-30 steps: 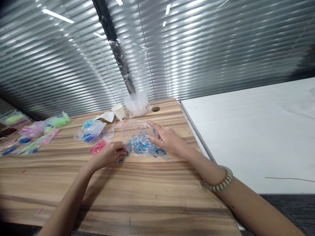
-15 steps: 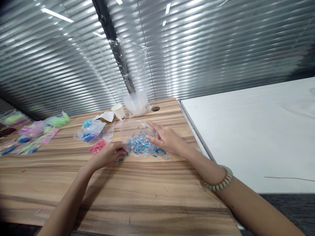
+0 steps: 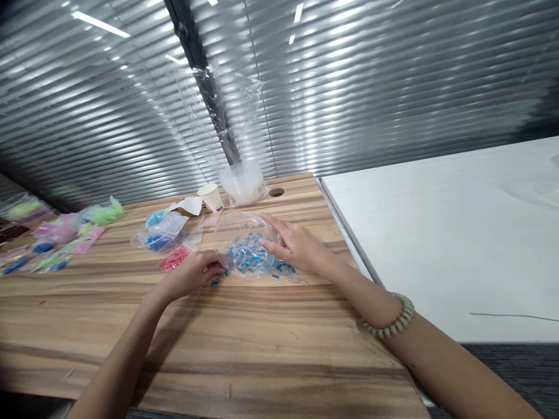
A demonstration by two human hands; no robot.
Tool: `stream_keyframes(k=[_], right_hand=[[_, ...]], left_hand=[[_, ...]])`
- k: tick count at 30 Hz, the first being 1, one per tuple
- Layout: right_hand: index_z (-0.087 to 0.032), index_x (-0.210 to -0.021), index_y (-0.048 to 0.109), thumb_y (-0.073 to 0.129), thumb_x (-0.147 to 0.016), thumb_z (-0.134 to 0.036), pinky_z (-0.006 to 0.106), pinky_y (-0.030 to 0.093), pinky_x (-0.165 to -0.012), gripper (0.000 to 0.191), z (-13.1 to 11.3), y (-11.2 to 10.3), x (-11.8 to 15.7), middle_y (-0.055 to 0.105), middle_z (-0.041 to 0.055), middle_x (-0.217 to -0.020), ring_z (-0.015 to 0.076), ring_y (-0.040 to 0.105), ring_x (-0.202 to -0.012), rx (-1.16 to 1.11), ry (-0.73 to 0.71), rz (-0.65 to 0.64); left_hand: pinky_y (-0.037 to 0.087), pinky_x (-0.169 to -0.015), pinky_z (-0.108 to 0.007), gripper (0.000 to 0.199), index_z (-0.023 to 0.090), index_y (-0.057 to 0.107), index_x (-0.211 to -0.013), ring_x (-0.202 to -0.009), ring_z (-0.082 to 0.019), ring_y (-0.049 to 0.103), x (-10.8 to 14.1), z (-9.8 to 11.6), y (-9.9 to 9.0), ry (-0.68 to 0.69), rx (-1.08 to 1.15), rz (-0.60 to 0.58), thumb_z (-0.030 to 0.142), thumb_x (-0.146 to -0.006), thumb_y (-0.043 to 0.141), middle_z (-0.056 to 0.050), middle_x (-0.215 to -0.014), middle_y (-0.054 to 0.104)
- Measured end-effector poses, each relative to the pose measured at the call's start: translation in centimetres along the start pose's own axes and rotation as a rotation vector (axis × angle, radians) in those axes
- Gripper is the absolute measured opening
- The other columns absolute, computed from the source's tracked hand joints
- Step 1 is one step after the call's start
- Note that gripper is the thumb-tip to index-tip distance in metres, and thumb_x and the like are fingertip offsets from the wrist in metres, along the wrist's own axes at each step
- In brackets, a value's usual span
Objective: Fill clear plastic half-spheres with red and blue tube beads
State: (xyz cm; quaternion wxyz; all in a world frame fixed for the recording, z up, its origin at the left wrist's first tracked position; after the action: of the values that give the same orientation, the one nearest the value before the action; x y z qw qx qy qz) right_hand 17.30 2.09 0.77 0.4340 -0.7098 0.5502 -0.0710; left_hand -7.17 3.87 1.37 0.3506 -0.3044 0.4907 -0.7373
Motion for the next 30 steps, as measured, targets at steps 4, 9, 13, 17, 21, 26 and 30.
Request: stream_keyframes(k=[4, 9, 13, 17, 21, 26, 30], right_hand=[[-0.017, -0.144, 0.029, 0.039, -0.091, -0.052, 0.031, 0.042, -0.066, 0.064, 0.03, -0.02, 0.0, 0.063, 0.0049, -0.084, 0.0182, 0.054, -0.068, 0.018, -0.007, 0.014], [-0.015, -0.143, 0.03, 0.037, -0.091, -0.052, 0.032, 0.043, -0.068, 0.064, 0.05, 0.01, -0.03, 0.063, 0.0052, -0.082, 0.0193, 0.055, -0.07, 0.021, -0.015, 0.015], [-0.015, -0.143, 0.03, 0.037, -0.092, -0.052, 0.033, 0.044, -0.069, 0.064, 0.04, 0.02, -0.08, 0.063, 0.0061, -0.084, 0.02, 0.056, -0.072, 0.026, -0.029, 0.02], [-0.016, -0.143, 0.03, 0.038, -0.091, -0.052, 0.033, 0.044, -0.069, 0.063, 0.03, 0.0, -0.05, 0.064, 0.0063, -0.086, 0.0204, 0.057, -0.072, 0.033, -0.026, 0.021], [-0.017, -0.143, 0.029, 0.038, -0.092, -0.051, 0.033, 0.044, -0.07, 0.063, 0.04, -0.01, -0.04, 0.065, 0.006, -0.086, 0.0194, 0.057, -0.07, 0.025, -0.017, 0.013], [-0.017, -0.144, 0.028, 0.038, -0.092, -0.052, 0.032, 0.044, -0.068, 0.064, 0.12, 0.05, -0.06, 0.065, 0.0052, -0.085, 0.0188, 0.057, -0.068, 0.021, -0.019, 0.005], [-0.018, -0.144, 0.027, 0.038, -0.092, -0.052, 0.032, 0.044, -0.067, 0.063, 0.22, 0.1, -0.04, 0.064, 0.0041, -0.083, 0.018, 0.056, -0.066, 0.01, -0.017, 0.001]], left_hand=[[0.043, -0.068, -0.025, 0.018, 0.016, 0.066, -0.082, -0.076, -0.017, 0.06, 0.02, -0.01, 0.05, -0.002, -0.001, -0.004, 0.015, -0.08, 0.047, -0.005, -0.085, 0.069], [0.043, -0.069, -0.025, 0.018, 0.016, 0.065, -0.082, -0.076, -0.017, 0.06, 0.06, 0.07, 0.03, -0.002, -0.001, -0.005, 0.016, -0.08, 0.047, -0.005, -0.085, 0.069], [0.043, -0.07, -0.025, 0.017, 0.016, 0.065, -0.083, -0.077, -0.017, 0.06, 0.02, 0.22, -0.03, 0.001, 0.002, -0.007, 0.017, -0.081, 0.048, -0.005, -0.086, 0.069], [0.043, -0.069, -0.026, 0.017, 0.016, 0.064, -0.082, -0.077, -0.017, 0.06, 0.04, 0.29, -0.07, -0.01, -0.008, -0.013, 0.017, -0.081, 0.047, -0.005, -0.086, 0.068], [0.043, -0.069, -0.026, 0.016, 0.016, 0.064, -0.081, -0.077, -0.018, 0.06, 0.12, 0.3, -0.08, -0.009, -0.016, -0.011, 0.017, -0.081, 0.047, -0.005, -0.085, 0.068], [0.044, -0.07, -0.026, 0.017, 0.017, 0.064, -0.083, -0.077, -0.017, 0.06, 0.1, 0.2, -0.04, -0.011, -0.012, -0.001, 0.018, -0.081, 0.048, -0.005, -0.086, 0.068], [0.044, -0.069, -0.026, 0.016, 0.017, 0.063, -0.081, -0.077, -0.017, 0.06, 0.04, 0.27, -0.04, -0.002, -0.004, -0.004, 0.017, -0.081, 0.047, -0.005, -0.084, 0.068]])
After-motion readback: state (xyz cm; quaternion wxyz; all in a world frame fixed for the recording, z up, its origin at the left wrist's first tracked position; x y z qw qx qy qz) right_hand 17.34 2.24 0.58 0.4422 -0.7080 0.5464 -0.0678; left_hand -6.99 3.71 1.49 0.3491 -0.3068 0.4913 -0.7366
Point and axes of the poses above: each hand's wrist, its own x-axis away from the middle knuckle, its own y-axis out of the palm, z = x × y, the point moved 3 cm from there along -x, towards the middle knuckle
